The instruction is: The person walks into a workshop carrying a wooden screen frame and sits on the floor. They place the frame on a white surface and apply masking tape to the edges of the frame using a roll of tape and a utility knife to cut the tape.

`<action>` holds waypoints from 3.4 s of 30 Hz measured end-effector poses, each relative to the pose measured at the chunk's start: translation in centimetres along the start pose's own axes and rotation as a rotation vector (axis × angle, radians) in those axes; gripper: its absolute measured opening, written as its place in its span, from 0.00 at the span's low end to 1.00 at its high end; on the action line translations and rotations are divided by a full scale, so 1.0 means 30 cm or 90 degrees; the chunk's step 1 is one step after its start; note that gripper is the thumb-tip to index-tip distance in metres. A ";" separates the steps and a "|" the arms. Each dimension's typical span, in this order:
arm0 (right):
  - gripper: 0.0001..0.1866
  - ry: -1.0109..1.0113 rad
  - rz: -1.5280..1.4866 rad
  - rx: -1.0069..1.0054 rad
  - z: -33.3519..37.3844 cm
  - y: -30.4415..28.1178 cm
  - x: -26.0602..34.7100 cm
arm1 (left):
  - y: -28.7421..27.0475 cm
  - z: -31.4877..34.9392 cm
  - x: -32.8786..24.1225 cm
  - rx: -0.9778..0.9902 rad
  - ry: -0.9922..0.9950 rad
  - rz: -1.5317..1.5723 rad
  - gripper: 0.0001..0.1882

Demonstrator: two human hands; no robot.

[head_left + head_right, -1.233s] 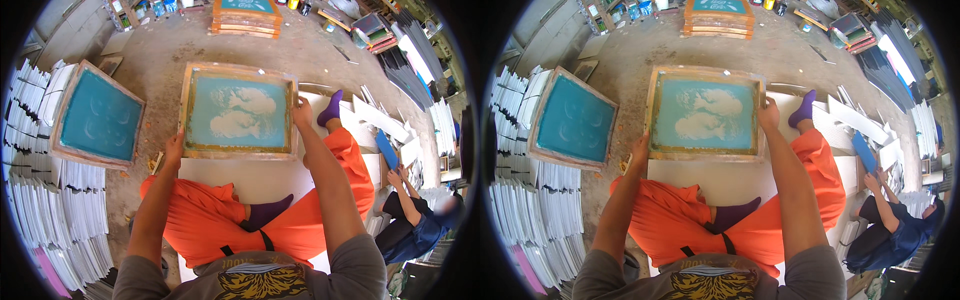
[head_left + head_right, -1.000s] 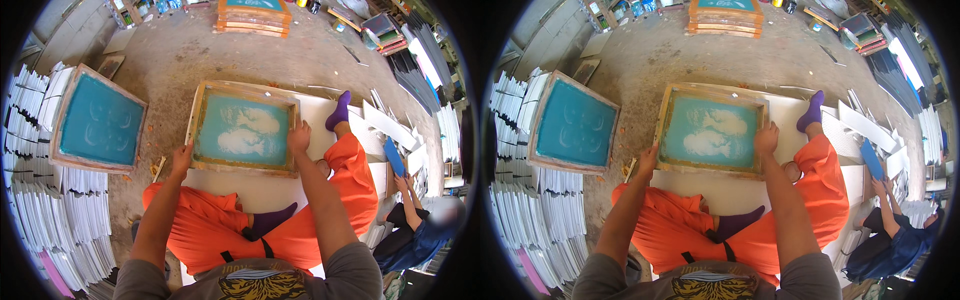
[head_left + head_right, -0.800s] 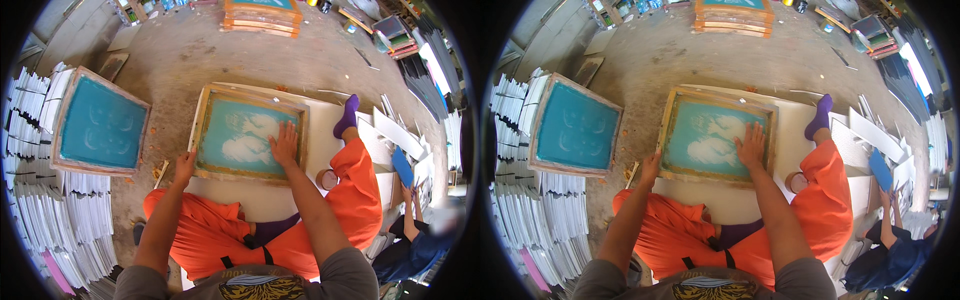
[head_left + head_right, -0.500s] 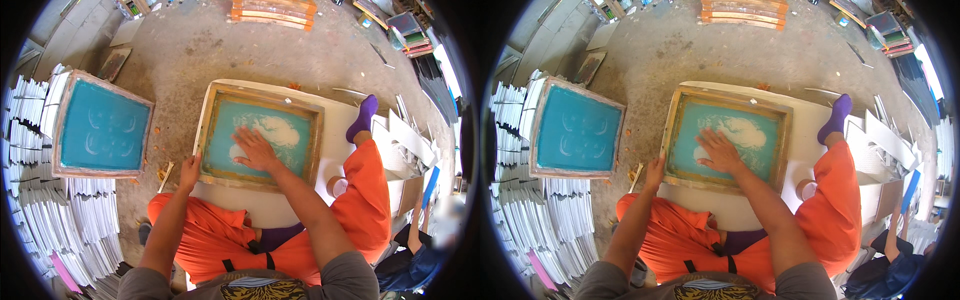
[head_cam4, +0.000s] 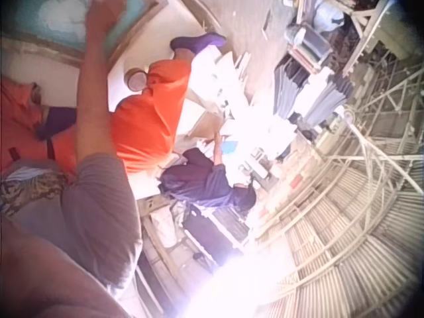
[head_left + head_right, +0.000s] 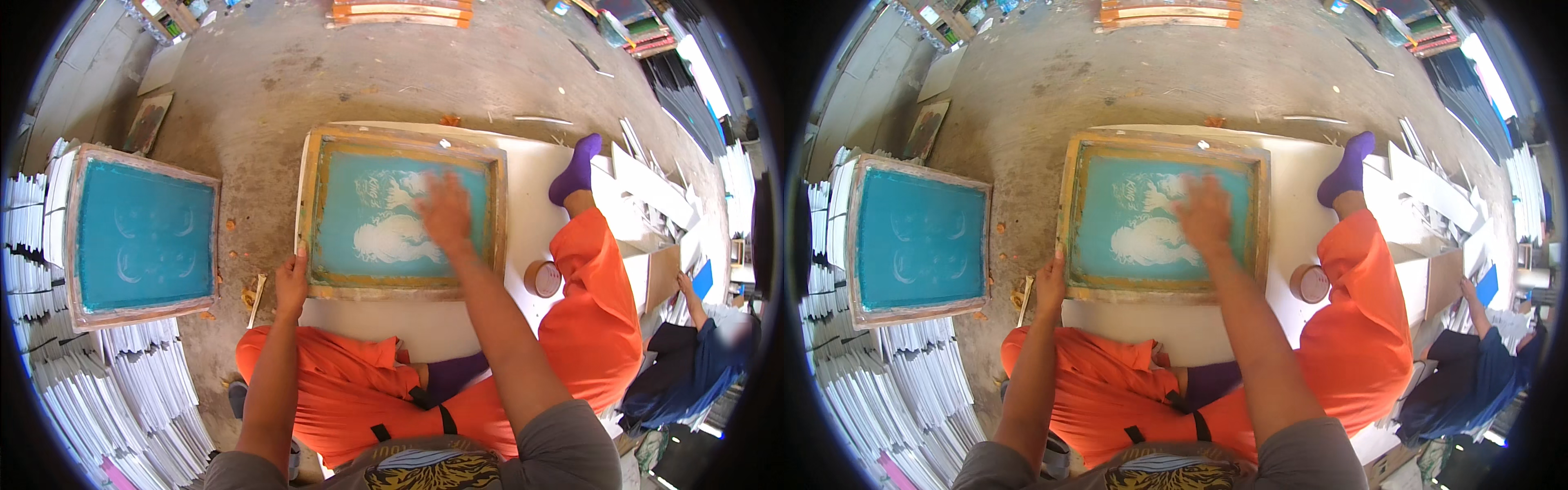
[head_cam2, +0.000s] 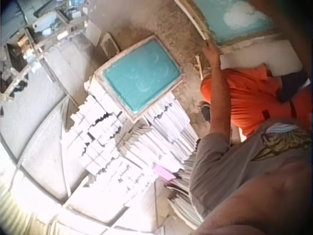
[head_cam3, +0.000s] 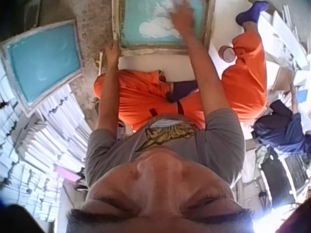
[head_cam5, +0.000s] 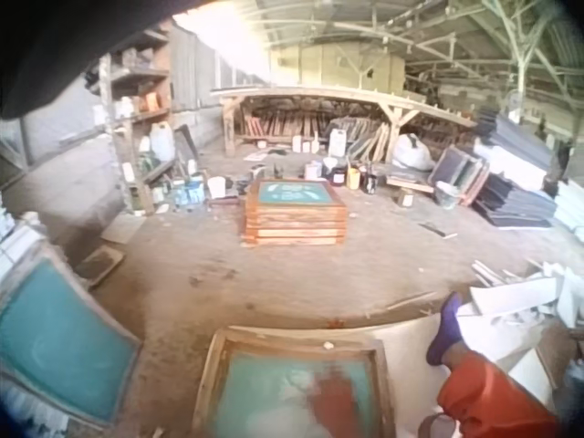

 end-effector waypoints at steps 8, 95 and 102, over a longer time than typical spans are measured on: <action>0.45 -0.132 -0.003 0.039 0.322 0.020 0.023 | -0.016 0.078 -0.132 -0.047 0.033 0.010 0.31; 0.35 0.056 0.231 -0.201 -0.429 -0.325 -0.609 | -0.121 -0.010 -0.341 -0.200 0.137 0.440 0.45; 0.49 0.524 -0.070 -0.224 0.318 0.012 -0.533 | -0.146 0.034 -0.276 -0.171 0.102 0.423 0.44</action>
Point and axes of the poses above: each hand's wrist, its own z-axis away from the middle knuckle, its own y-axis out of the palm, x = y × z, the point moved 9 cm from there along -z, towards the middle knuckle, and after that the axes turned 13 degrees about x, right-handed, at the moved point
